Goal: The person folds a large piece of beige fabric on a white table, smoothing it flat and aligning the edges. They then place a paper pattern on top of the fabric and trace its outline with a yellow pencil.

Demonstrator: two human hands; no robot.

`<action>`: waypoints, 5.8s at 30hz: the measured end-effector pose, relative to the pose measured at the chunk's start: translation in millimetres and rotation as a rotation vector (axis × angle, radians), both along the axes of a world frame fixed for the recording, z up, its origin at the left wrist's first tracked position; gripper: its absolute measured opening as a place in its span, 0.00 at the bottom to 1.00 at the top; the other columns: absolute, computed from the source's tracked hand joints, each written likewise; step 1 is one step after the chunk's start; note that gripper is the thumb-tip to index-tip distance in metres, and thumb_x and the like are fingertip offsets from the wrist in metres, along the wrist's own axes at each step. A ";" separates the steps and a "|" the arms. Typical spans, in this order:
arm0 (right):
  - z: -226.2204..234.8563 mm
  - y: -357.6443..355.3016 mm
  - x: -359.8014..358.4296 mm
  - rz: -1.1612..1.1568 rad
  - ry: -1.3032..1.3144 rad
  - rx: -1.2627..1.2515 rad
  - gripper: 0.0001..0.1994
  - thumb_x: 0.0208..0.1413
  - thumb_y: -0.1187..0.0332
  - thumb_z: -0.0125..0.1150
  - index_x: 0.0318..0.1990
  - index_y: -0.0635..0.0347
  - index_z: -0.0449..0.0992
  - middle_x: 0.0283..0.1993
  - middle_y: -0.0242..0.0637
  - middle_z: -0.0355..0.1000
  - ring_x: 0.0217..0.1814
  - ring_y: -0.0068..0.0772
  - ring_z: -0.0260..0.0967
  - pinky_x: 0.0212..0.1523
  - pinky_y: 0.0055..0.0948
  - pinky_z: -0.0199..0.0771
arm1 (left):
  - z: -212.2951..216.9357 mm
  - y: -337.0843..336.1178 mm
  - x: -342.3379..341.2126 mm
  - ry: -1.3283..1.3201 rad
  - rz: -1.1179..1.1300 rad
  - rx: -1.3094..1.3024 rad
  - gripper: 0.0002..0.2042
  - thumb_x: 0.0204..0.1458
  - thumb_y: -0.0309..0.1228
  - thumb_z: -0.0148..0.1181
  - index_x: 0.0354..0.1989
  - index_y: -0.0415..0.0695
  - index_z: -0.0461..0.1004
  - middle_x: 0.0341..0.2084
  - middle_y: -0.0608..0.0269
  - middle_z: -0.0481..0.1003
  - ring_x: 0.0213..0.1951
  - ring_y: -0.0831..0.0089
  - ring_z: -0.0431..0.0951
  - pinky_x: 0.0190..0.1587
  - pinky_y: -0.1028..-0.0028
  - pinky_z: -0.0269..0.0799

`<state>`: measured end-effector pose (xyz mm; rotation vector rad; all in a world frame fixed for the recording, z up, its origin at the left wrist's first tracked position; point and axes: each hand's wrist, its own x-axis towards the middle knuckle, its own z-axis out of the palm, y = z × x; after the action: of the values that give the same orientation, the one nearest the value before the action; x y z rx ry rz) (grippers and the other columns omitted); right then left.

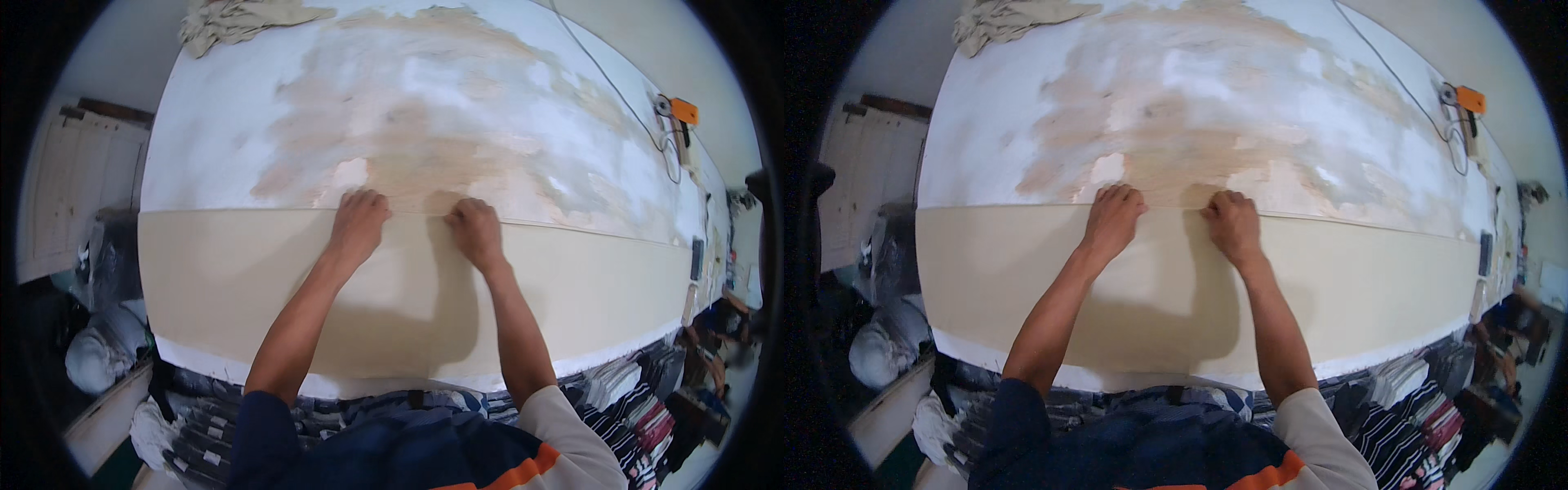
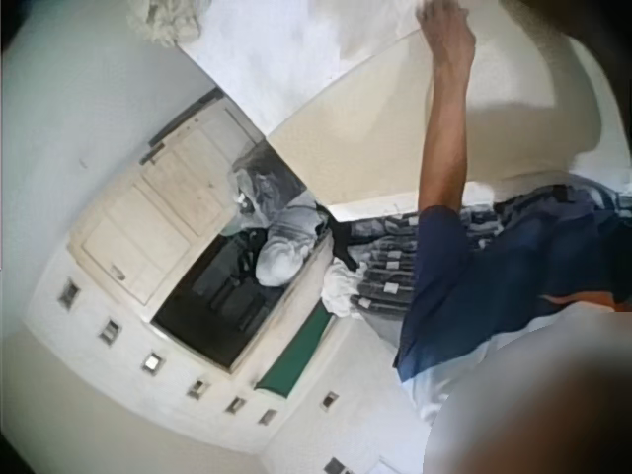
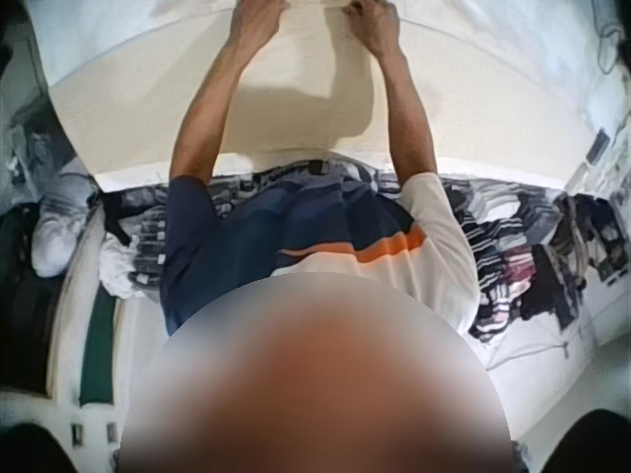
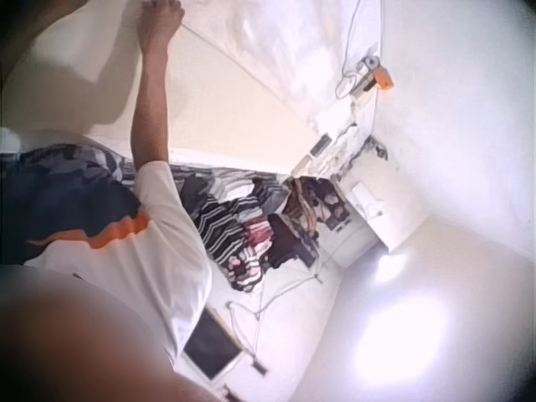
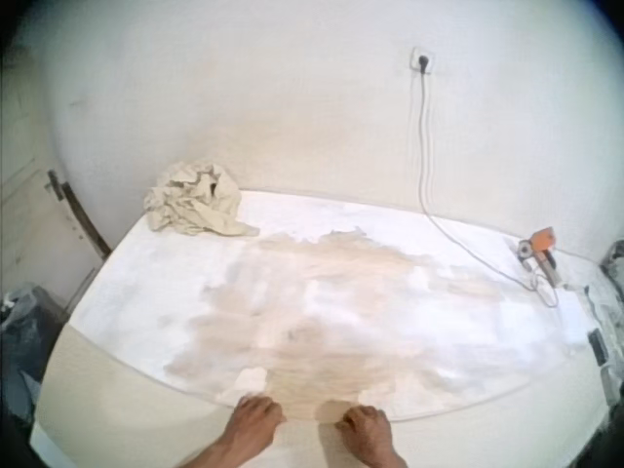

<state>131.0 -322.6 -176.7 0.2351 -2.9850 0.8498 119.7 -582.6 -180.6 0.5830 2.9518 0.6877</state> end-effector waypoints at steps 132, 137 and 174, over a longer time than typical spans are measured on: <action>-1.2 201.3 113.1 0.418 0.071 0.228 0.31 0.69 0.55 0.50 0.78 0.49 0.56 0.83 0.46 0.45 0.86 0.47 0.38 0.81 0.61 0.32 | 3.1 203.8 241.2 -0.013 0.238 -0.116 0.27 0.68 0.38 0.49 0.75 0.44 0.61 0.77 0.48 0.53 0.77 0.45 0.49 0.77 0.44 0.39; 16.3 232.0 237.7 0.733 -0.205 0.250 0.33 0.65 0.53 0.55 0.77 0.48 0.59 0.83 0.43 0.46 0.86 0.47 0.38 0.82 0.60 0.31 | 21.9 189.0 324.7 -0.191 -0.067 -0.159 0.28 0.68 0.39 0.50 0.76 0.47 0.59 0.78 0.50 0.51 0.78 0.47 0.47 0.77 0.44 0.39; 19.9 -40.1 269.2 0.590 0.004 0.049 0.12 0.49 0.74 0.62 0.43 0.61 0.77 0.39 0.40 0.71 0.45 0.45 0.71 0.45 0.41 0.72 | 38.4 -32.4 322.7 -1.209 0.721 1.001 0.18 0.66 0.39 0.58 0.51 0.34 0.79 0.38 0.56 0.84 0.31 0.75 0.82 0.32 0.77 0.76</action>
<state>400.2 -362.7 -156.8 1.1542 -2.9578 0.7942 442.4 -614.9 -142.3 -0.7358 1.4561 1.7301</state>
